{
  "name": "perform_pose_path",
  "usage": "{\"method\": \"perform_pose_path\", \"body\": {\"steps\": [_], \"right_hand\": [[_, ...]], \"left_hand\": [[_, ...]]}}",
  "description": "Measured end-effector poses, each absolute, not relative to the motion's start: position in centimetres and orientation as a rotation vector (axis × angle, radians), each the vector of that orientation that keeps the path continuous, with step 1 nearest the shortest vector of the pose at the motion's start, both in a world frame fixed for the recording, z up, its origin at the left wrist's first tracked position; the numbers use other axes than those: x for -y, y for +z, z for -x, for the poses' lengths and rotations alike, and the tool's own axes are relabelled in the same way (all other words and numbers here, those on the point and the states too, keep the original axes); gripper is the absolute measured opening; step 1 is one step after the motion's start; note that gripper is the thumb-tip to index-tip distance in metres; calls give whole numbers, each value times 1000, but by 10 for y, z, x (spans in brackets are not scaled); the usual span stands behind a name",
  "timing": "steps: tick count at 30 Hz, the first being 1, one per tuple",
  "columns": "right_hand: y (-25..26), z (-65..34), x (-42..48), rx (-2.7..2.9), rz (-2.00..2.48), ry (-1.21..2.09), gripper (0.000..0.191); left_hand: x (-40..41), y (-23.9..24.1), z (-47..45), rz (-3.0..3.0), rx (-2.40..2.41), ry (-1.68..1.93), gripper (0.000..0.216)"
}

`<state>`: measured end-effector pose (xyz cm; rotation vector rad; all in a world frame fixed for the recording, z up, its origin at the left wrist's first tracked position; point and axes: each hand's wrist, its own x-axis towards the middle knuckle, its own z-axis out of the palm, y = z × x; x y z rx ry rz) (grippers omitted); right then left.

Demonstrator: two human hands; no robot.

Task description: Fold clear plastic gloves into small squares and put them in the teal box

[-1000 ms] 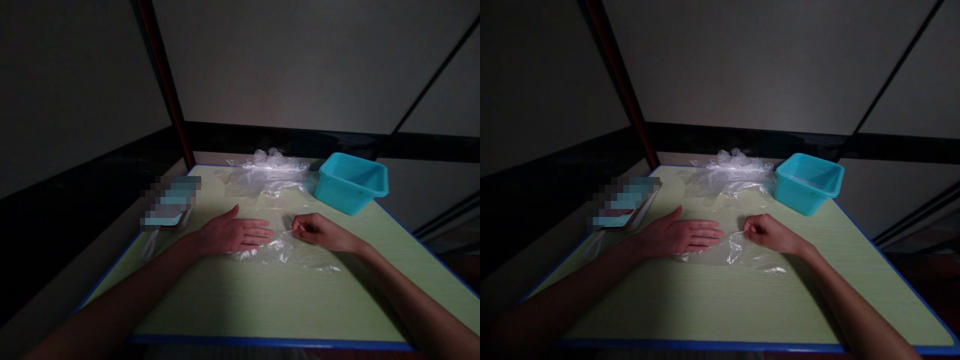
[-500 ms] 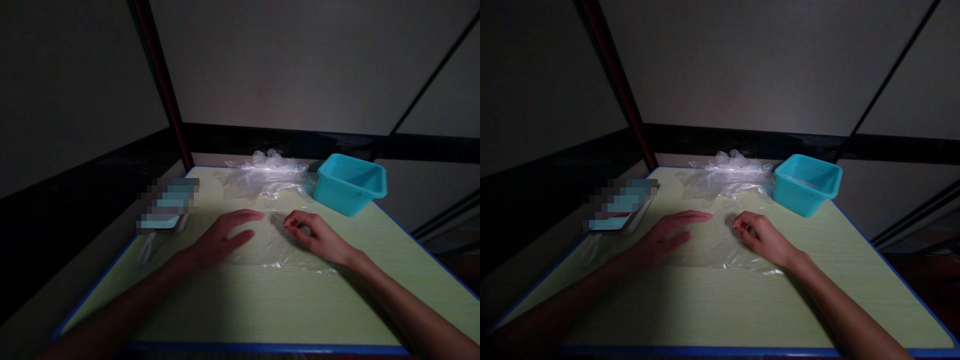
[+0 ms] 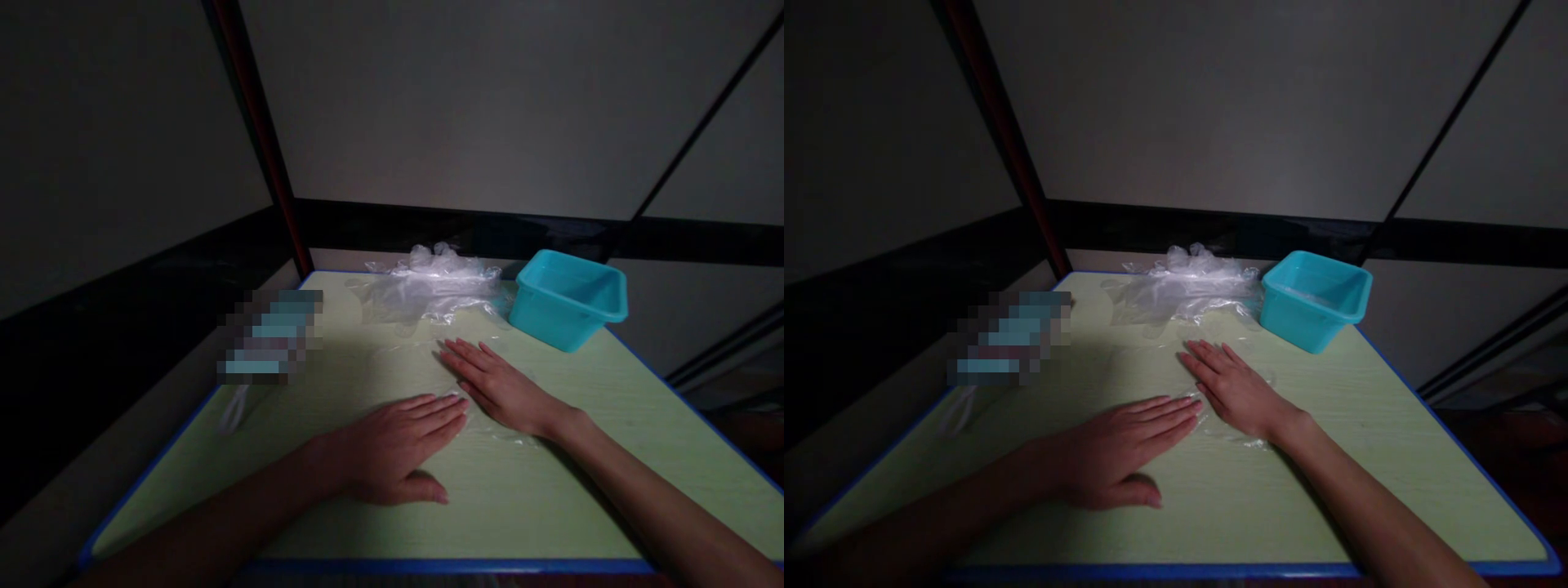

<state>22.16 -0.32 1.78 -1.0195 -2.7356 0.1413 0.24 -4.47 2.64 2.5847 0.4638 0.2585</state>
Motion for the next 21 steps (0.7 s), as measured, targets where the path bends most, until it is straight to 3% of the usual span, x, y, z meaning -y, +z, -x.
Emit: {"method": "perform_pose_path", "body": {"steps": [21], "right_hand": [[4,-209,-4,2494,1348,-43,59]], "left_hand": [[42,25,-4,-2704,-604,135,70]]}}
